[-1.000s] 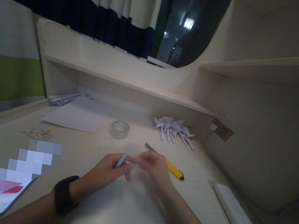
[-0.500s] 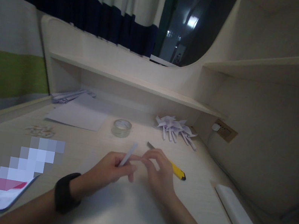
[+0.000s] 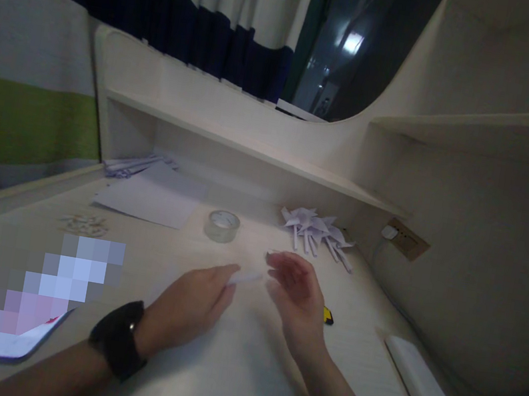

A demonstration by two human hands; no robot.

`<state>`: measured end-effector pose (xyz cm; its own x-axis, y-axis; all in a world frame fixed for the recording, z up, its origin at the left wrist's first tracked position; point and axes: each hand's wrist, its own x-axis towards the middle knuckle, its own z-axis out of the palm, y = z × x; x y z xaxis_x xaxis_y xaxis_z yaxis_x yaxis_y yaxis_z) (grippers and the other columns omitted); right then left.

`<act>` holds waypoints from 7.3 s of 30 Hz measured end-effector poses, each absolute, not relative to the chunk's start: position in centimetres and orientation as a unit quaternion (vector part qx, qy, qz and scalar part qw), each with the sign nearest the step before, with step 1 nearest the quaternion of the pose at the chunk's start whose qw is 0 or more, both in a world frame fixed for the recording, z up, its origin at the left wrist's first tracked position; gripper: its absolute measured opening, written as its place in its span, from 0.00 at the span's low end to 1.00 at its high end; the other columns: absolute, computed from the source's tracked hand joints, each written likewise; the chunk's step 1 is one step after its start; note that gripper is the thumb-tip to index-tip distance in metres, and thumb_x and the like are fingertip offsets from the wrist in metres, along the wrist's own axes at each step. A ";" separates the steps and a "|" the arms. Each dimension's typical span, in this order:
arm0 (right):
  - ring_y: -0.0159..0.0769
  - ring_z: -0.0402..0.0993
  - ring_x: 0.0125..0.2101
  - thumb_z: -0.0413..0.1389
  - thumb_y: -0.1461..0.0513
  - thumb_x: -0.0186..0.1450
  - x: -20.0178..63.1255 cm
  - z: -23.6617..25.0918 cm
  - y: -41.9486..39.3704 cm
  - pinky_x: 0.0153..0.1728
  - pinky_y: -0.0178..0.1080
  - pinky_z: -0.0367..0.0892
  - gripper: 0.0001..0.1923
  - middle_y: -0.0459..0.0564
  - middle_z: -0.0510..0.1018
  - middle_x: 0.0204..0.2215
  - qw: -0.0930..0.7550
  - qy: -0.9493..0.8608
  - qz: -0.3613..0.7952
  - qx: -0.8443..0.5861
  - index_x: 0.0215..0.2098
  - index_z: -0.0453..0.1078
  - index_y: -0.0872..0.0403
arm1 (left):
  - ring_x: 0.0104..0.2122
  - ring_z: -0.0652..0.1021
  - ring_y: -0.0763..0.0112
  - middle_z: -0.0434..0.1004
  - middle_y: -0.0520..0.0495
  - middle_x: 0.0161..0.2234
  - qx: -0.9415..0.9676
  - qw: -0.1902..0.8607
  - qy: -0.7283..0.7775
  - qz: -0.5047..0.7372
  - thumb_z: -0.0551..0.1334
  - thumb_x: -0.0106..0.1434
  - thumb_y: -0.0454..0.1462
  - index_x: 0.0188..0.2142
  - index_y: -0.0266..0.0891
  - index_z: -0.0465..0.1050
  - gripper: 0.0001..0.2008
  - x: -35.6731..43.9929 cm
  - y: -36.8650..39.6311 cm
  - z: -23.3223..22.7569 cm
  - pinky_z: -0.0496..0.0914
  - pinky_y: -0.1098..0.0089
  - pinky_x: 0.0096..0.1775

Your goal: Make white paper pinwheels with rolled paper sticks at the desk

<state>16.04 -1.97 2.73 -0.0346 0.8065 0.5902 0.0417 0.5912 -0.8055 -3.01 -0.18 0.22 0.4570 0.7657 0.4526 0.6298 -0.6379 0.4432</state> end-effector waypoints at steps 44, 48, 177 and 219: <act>0.36 0.71 0.34 0.57 0.66 0.59 17.2 1.4 -1.8 0.38 0.39 0.64 0.05 0.47 0.76 0.33 0.321 -0.847 0.118 -0.408 0.33 0.67 0.51 | 0.27 0.76 0.70 0.78 0.50 0.25 0.857 0.278 0.339 0.271 0.54 0.65 0.38 0.28 0.39 0.77 0.16 -3.4 0.7 -0.3 0.62 0.73 0.30; 0.37 0.71 0.35 0.58 0.66 0.58 17.2 1.3 -1.8 0.38 0.40 0.64 0.06 0.48 0.76 0.34 0.309 -0.855 0.103 -0.405 0.34 0.68 0.51 | 0.28 0.77 0.69 0.79 0.50 0.26 0.864 0.270 0.337 0.257 0.53 0.65 0.38 0.28 0.39 0.77 0.16 -3.4 0.6 -0.1 0.62 0.73 0.31; 0.29 0.69 0.17 0.65 0.51 0.51 18.6 -0.2 1.4 0.20 0.33 0.68 0.17 0.48 0.75 0.17 0.614 -0.462 0.500 -0.400 0.26 0.76 0.59 | 0.24 0.78 0.67 0.79 0.48 0.24 0.685 0.528 0.418 0.279 0.67 0.49 0.41 0.31 0.35 0.76 0.12 -1.7 0.6 -0.9 0.70 0.71 0.26; 0.35 0.75 0.19 0.64 0.53 0.52 17.9 0.1 1.0 0.24 0.36 0.72 0.15 0.50 0.78 0.19 0.605 -0.517 0.383 -0.470 0.27 0.75 0.58 | 0.53 0.70 0.53 0.73 0.40 0.51 0.775 -0.027 0.402 0.486 0.63 0.59 0.45 0.51 0.41 0.70 0.22 -3.2 3.1 0.6 0.61 0.52 0.54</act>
<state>17.90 1.02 0.11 0.1734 0.9485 0.2650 0.0226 0.2652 -0.9639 -3.18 3.15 0.62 0.2031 0.5973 0.7759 0.6504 -0.6746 0.3491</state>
